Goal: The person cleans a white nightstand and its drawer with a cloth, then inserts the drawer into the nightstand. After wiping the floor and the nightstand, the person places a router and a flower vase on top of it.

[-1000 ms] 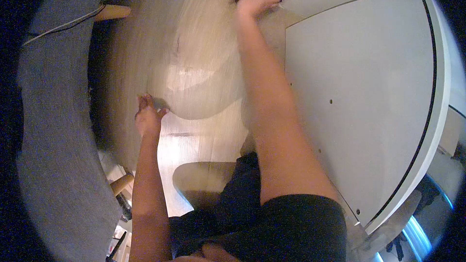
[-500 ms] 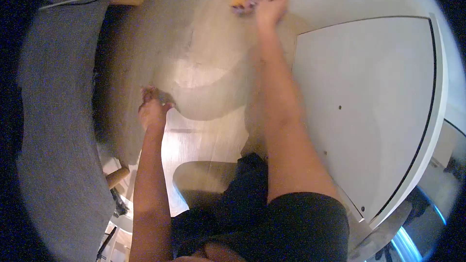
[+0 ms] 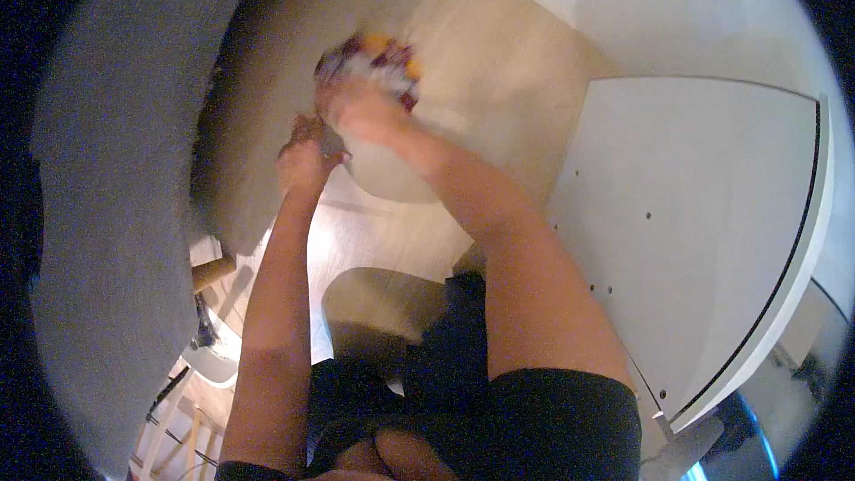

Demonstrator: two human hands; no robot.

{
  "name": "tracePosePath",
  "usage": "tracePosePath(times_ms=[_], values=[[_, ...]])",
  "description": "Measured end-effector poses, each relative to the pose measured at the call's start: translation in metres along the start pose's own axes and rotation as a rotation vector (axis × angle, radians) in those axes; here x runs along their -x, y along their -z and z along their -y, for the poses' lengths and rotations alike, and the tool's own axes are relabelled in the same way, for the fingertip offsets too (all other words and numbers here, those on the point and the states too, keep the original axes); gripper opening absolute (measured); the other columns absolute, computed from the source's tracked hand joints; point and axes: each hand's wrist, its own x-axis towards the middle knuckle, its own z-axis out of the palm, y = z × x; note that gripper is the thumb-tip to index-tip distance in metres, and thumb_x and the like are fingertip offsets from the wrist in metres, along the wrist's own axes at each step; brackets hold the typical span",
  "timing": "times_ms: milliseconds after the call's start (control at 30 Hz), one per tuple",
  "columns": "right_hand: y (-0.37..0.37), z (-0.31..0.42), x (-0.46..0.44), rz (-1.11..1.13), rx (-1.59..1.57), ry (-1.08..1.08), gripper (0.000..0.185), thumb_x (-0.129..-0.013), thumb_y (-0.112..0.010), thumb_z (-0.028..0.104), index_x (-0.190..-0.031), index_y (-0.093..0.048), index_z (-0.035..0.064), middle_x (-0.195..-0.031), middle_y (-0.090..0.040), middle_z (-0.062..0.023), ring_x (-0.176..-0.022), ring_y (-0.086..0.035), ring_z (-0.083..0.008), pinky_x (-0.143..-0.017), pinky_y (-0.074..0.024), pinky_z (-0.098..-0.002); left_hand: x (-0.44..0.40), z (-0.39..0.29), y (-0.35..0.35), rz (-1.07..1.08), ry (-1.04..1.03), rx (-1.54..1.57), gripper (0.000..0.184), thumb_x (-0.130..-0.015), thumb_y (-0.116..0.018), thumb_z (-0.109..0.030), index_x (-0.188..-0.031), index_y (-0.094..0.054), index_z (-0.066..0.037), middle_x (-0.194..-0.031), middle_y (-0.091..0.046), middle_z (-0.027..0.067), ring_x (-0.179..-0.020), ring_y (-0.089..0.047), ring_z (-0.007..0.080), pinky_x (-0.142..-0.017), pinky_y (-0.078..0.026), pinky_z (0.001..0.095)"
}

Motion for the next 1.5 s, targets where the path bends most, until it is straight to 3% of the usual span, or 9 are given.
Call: tracePosePath(times_ms=[233,367,567,700,800,933,1200,1367,1500], values=[[0.046,-0.054,-0.012,0.649,0.533,-0.435,0.046,-0.086,-0.043,0.02,-0.132,-0.044,0.0233,-0.138,-0.042,0.0036,-0.125,-0.041,-0.0166,-0.104,-0.0246,-0.0455,0.034,0.054,-0.042,-0.164,0.181,0.222,0.079,-0.07,-0.071,-0.033,-0.139,-0.034,-0.018,-0.148,-0.024,0.008,-0.131,-0.032,0.0281,-0.104,-0.027,0.0427],[0.033,-0.139,-0.037,-0.198,0.676,-0.648,0.042,-0.085,-0.045,0.021,-0.126,-0.049,0.0194,-0.131,-0.05,-0.0007,-0.122,-0.044,-0.0181,-0.104,-0.0263,-0.0459,0.033,0.05,-0.036,-0.003,0.24,0.158,0.084,-0.069,-0.071,-0.039,-0.139,-0.033,-0.015,-0.149,-0.022,0.009,-0.13,-0.032,0.0325,-0.104,-0.027,0.0437],[-0.079,-0.037,-0.112,0.233,0.146,-0.397,0.036,-0.084,-0.046,0.023,-0.117,-0.056,0.0131,-0.115,-0.06,-0.0081,-0.101,-0.058,-0.0273,-0.081,-0.0476,-0.0419,0.028,0.05,-0.032,0.001,0.227,0.158,0.085,-0.067,-0.073,-0.039,-0.138,-0.034,-0.012,-0.147,-0.025,0.0114,-0.128,-0.036,0.0343,-0.101,-0.032,0.0433],[-0.142,0.031,-0.124,-0.215,-0.235,0.395,0.038,-0.082,-0.05,0.028,-0.116,-0.059,0.0138,-0.109,-0.063,-0.0121,-0.092,-0.061,-0.0323,-0.086,-0.0457,-0.0454,0.027,0.056,-0.033,0.051,0.186,0.222,0.085,-0.065,-0.075,-0.037,-0.136,-0.036,-0.011,-0.143,-0.031,0.0148,-0.124,-0.04,0.0344,-0.097,-0.037,0.0422],[-0.078,-0.007,-0.16,0.584,-0.081,-0.067,0.032,-0.086,-0.048,0.033,-0.106,-0.064,0.0149,-0.108,-0.062,-0.0112,-0.105,-0.057,-0.0253,-0.096,-0.0383,-0.0433,0.03,0.052,-0.039,-0.052,0.196,0.153,0.085,-0.064,-0.075,-0.038,-0.135,-0.037,-0.01,-0.142,-0.033,0.0174,-0.123,-0.042,0.0348,-0.096,-0.038,0.0418],[-0.061,-0.096,-0.171,0.002,0.563,-0.177,0.034,-0.087,-0.047,0.028,-0.11,-0.06,0.0059,-0.115,-0.059,-0.0146,-0.106,-0.056,-0.0293,-0.088,-0.0456,-0.0454,0.027,0.049,-0.031,-0.029,0.193,0.078,0.084,-0.063,-0.075,-0.038,-0.133,-0.039,-0.008,-0.142,-0.031,0.0179,-0.122,-0.043,0.0359,-0.093,-0.042,0.0404],[-0.069,0.018,-0.169,0.405,-0.204,-0.382,0.052,-0.085,-0.049,0.041,-0.129,-0.047,0.014,-0.136,-0.042,-0.0118,-0.127,-0.037,-0.0247,-0.098,-0.0325,-0.0558,0.024,0.053,-0.038,-0.054,0.183,0.113,0.081,-0.063,-0.075,-0.039,-0.131,-0.043,-0.009,-0.144,-0.03,0.0155,-0.122,-0.044,0.0348,-0.092,-0.043,0.0404],[-0.045,-0.121,-0.126,-0.089,0.363,-0.03,0.034,-0.089,-0.043,0.021,-0.121,-0.055,0.0178,-0.122,-0.056,-0.0039,-0.114,-0.05,-0.0232,-0.095,-0.0397,-0.0361,0.026,0.052,-0.037,-0.037,0.175,0.103,0.082,-0.063,-0.075,-0.039,-0.133,-0.041,-0.012,-0.145,-0.029,0.0126,-0.124,-0.043,0.0328,-0.093,-0.042,0.0397],[0.042,-0.187,-0.055,0.022,0.238,-0.388,0.032,-0.085,-0.045,0.014,-0.113,-0.06,0.0132,-0.113,-0.059,-0.0098,-0.106,-0.055,-0.0289,-0.092,-0.0427,-0.0341,0.026,0.055,-0.036,-0.017,0.188,0.097,0.085,-0.062,-0.074,-0.041,-0.134,-0.04,-0.011,-0.145,-0.029,0.0131,-0.123,-0.043,0.0328,-0.094,-0.042,0.0388]])
